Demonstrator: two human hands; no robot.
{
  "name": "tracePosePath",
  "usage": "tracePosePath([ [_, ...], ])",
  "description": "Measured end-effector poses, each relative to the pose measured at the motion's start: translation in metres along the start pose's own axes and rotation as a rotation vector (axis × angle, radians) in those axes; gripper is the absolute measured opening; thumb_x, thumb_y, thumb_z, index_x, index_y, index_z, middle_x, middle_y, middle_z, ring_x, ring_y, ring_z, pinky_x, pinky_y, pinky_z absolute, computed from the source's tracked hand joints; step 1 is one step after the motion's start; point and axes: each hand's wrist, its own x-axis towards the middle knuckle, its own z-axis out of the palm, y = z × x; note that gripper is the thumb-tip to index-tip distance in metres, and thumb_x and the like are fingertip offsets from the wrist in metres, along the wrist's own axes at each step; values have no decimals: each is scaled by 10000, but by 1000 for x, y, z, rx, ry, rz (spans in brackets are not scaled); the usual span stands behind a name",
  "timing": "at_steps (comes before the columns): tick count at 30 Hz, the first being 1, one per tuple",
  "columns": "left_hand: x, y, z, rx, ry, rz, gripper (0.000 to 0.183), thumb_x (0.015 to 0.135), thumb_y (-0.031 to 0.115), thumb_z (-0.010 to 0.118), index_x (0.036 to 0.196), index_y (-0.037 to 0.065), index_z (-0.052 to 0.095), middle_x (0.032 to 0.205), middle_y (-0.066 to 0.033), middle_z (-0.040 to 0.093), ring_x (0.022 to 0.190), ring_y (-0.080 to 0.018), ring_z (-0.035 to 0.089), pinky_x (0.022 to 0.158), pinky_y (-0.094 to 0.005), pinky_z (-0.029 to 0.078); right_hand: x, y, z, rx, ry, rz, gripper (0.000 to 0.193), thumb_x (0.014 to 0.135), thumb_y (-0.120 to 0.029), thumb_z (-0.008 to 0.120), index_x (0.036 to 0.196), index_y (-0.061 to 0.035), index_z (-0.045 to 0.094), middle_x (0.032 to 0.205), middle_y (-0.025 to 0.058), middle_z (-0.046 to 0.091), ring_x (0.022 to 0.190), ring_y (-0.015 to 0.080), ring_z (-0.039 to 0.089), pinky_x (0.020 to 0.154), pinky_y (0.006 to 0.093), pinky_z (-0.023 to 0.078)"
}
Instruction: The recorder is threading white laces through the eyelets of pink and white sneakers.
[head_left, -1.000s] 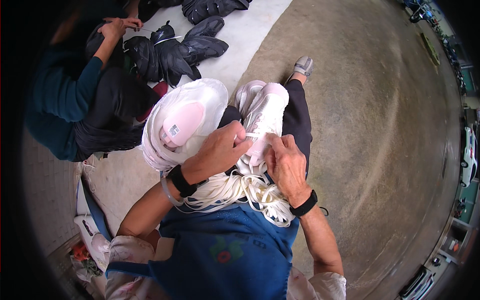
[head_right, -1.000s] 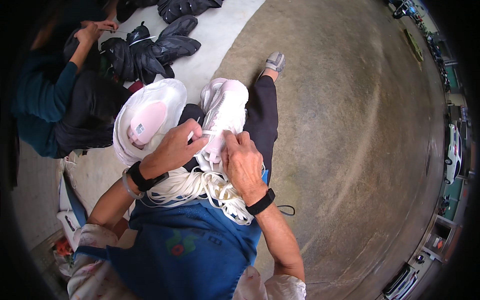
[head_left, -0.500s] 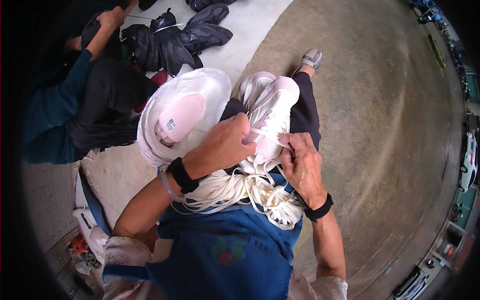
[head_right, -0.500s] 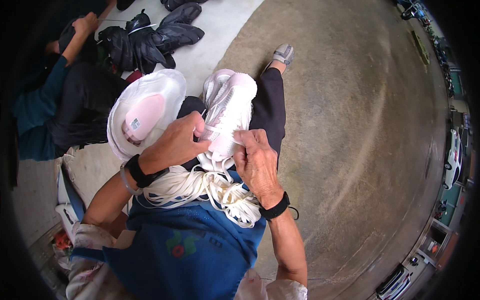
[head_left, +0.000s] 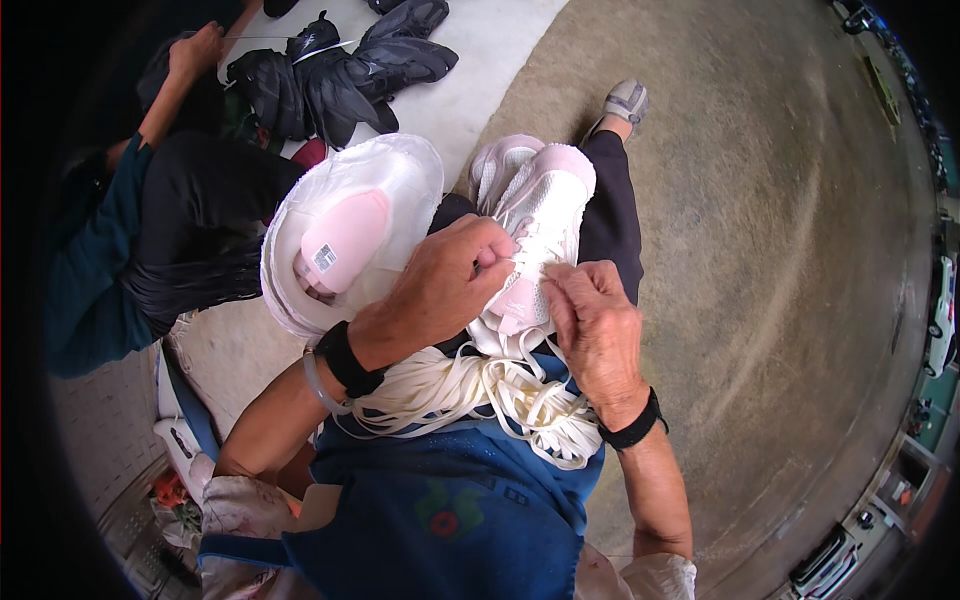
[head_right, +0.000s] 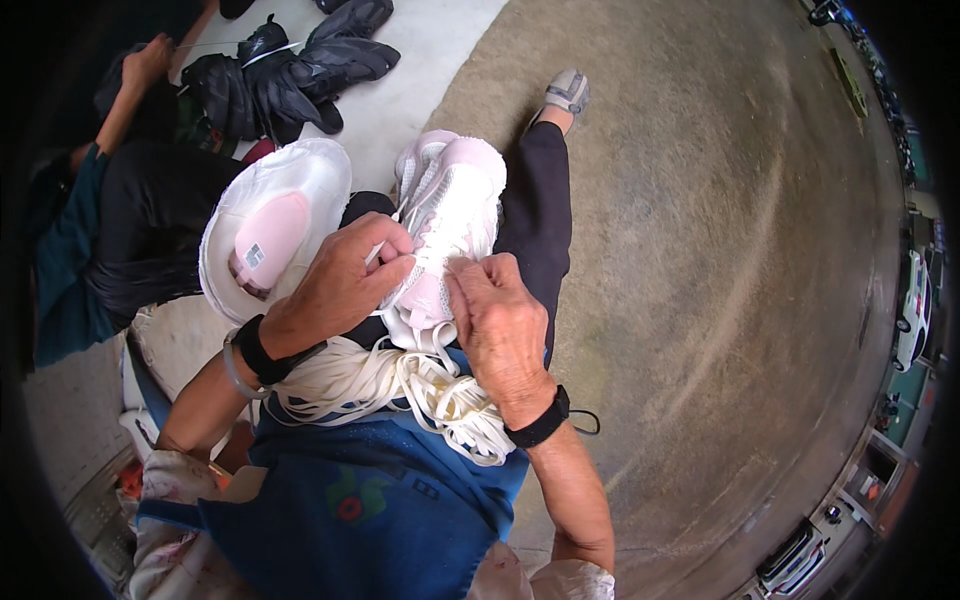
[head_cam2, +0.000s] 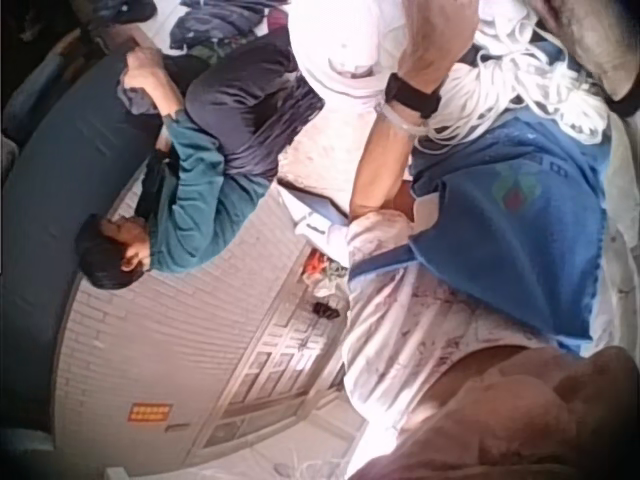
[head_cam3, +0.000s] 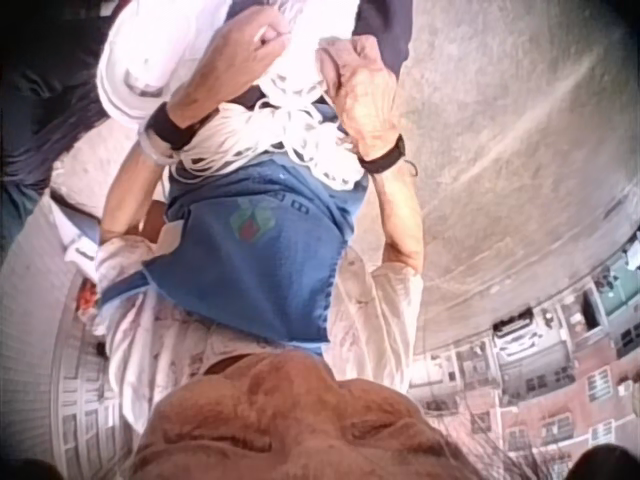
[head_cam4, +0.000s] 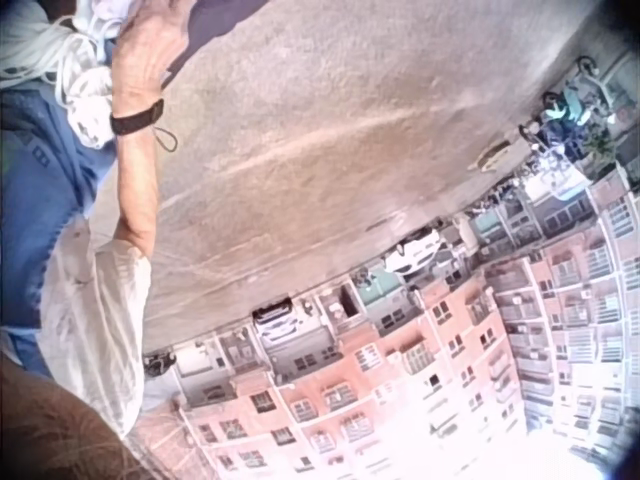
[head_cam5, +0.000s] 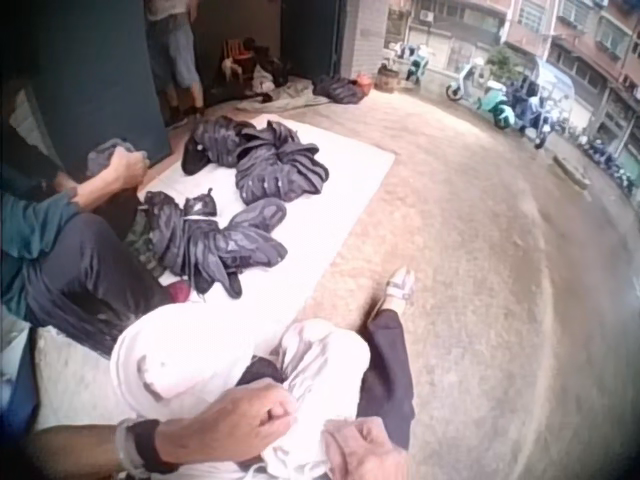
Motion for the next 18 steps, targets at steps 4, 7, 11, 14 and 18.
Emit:
tracePosePath([
  [4,3,-1,1,39,-16,59,105,827,30,640,918,15,590,824,-69,549,714,-158,556,556,-271,448,4,-14,2,-187,-42,43,121,797,-83,648,917,-67,636,800,109,537,688,285,610,571,394,499],
  [7,3,-1,1,71,-24,73,110,816,26,644,913,13,595,826,-81,556,722,-177,575,571,-290,456,8,-16,0,-228,-66,45,117,759,-67,648,873,-53,624,777,115,532,682,290,606,580,399,497],
  [11,2,0,0,35,-14,89,108,804,22,646,899,9,598,828,-94,563,732,-190,594,585,-299,463,15,-5,-1,-4,-82,74,139,724,-32,637,862,-51,641,741,114,542,651,265,581,606,381,481],
  [14,5,-2,1,68,-29,115,122,800,22,646,913,11,600,833,-103,567,739,-205,604,612,-310,472,19,14,0,363,-140,207,147,727,-21,633,869,-52,656,730,81,531,625,184,533,588,316,448],
  [18,8,2,8,54,-65,93,143,791,22,649,927,23,605,842,-118,566,742,-231,608,640,-329,480,22,27,-7,654,-306,393,85,762,-24,641,846,-32,650,740,-14,482,660,80,455,597,235,389],
])
